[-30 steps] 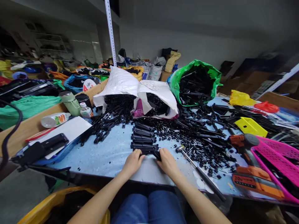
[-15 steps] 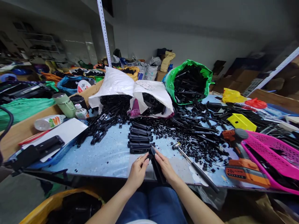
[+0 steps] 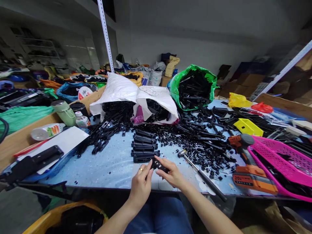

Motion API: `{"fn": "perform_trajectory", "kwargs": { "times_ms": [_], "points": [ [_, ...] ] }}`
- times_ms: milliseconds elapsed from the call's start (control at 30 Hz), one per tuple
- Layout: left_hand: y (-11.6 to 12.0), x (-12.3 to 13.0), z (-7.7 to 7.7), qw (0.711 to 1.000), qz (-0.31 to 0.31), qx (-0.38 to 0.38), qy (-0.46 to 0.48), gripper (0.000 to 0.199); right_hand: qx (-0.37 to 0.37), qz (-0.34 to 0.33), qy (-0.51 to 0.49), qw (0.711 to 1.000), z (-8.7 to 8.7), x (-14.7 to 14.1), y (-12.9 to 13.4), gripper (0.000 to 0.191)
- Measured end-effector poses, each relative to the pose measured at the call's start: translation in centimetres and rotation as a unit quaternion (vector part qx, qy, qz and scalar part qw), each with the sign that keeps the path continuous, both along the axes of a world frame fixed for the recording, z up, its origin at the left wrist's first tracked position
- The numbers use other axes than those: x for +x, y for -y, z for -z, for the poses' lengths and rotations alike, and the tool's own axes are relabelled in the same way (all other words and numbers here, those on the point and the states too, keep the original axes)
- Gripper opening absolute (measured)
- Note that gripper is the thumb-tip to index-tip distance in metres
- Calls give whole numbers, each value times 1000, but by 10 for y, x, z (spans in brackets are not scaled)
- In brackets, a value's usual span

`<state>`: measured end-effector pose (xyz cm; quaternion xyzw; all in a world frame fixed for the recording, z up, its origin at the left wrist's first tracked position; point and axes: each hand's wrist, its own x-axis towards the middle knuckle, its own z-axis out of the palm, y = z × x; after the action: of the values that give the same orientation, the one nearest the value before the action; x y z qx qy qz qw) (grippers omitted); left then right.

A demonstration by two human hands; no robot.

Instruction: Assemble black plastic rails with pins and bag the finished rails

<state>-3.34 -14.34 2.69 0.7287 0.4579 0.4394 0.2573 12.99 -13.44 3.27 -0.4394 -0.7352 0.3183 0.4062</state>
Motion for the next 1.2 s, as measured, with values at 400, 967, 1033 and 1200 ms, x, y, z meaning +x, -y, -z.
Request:
{"fn": "perform_trajectory", "kwargs": {
  "times_ms": [400,967,1033,1200],
  "points": [
    [1,5,14,997,-67,-14,39,36,41,33,8,999,27,-25,11,49],
    [-37,-3,1,863,149,37,-482,34,122,198,574,785,-16,109,-102,37],
    [-35,-10,1,856,138,24,-497,33,188,69,565,800,-5,92,-69,35],
    [-35,-12,8,878,161,7,-451,34,209,-68,487,845,13,77,-5,37]
  ]
}}
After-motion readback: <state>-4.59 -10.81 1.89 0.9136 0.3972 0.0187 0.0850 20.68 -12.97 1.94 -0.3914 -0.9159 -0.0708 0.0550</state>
